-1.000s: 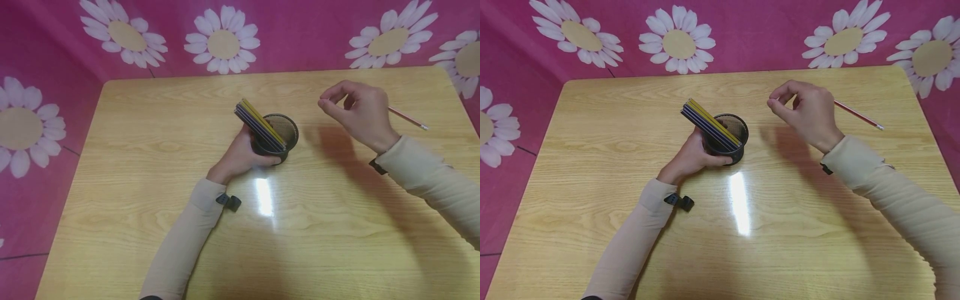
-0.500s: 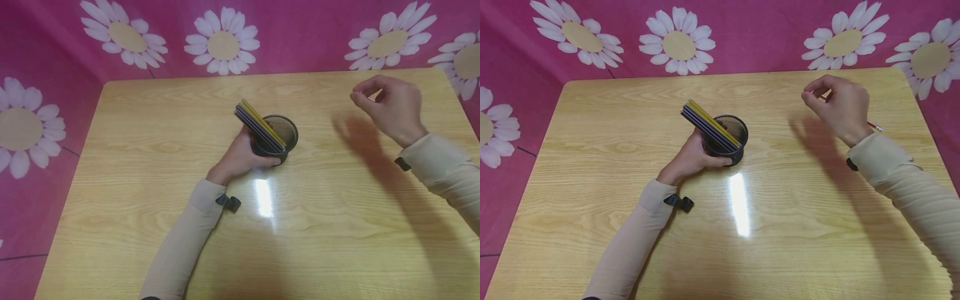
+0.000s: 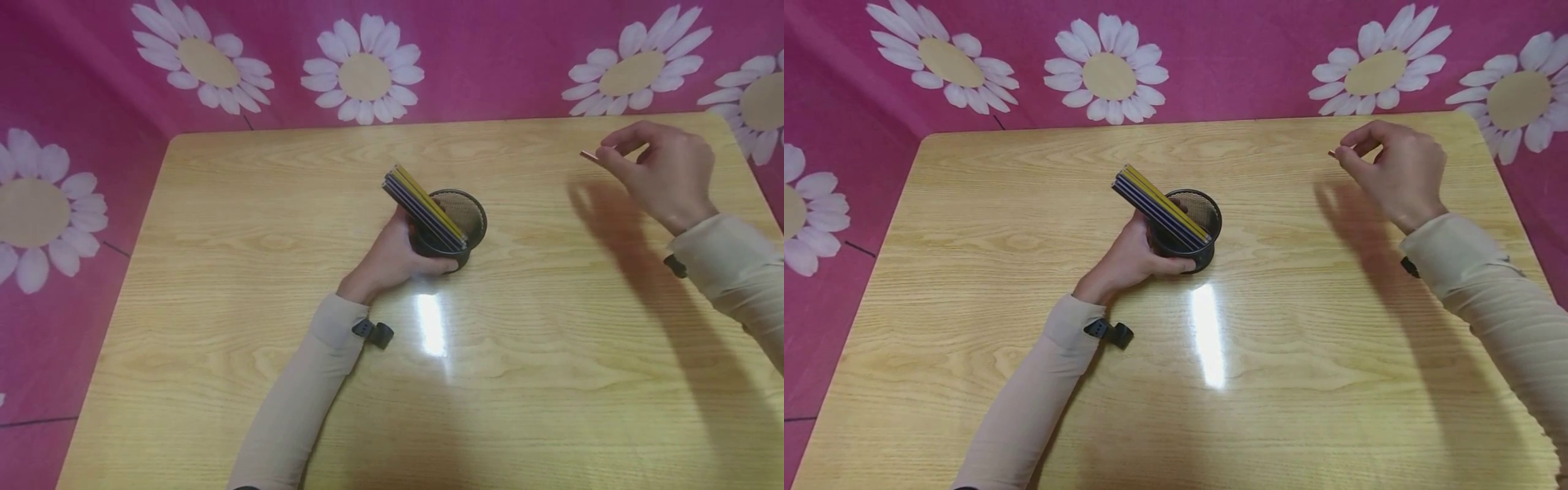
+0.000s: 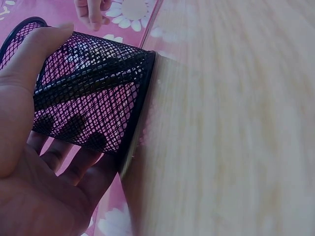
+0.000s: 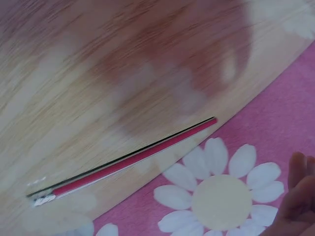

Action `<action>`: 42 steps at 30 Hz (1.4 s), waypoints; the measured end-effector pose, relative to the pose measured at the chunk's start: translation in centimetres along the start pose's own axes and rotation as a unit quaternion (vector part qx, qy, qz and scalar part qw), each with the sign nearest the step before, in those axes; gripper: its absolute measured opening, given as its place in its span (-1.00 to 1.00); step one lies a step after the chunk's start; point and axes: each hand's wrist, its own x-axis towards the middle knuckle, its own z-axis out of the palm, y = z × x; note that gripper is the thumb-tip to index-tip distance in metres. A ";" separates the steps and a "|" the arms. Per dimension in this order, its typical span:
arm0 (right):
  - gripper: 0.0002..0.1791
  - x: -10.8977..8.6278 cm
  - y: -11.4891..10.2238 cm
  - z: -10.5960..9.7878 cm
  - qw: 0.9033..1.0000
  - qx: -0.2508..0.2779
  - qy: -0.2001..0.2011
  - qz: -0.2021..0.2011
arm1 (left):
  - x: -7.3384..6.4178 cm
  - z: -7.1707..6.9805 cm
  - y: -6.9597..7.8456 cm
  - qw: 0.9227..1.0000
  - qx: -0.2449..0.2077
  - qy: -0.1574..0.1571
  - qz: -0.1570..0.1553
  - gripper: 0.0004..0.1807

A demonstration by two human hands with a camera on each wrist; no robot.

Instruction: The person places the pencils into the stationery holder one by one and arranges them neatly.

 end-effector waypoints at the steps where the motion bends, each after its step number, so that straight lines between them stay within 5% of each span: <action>1: -0.64 0.0 0.1 0.0 1.000 -0.005 -0.002 0.000 | 0.0 0.0 0.0 1.000 0.001 0.001 -0.001 0.16; 15: -0.63 1.1 3.1 -0.2 0.995 -0.093 -0.024 -0.009 | -0.1 -0.1 0.1 1.000 0.006 0.003 -0.009 0.15; 28: -0.64 1.1 5.0 0.1 0.977 -0.182 -0.108 -0.003 | -0.1 -0.1 0.0 1.000 0.007 0.001 -0.006 0.16; 42: -0.61 0.5 6.2 0.6 0.973 -0.198 -0.121 0.000 | -0.1 -0.1 0.0 1.000 0.012 0.002 -0.012 0.15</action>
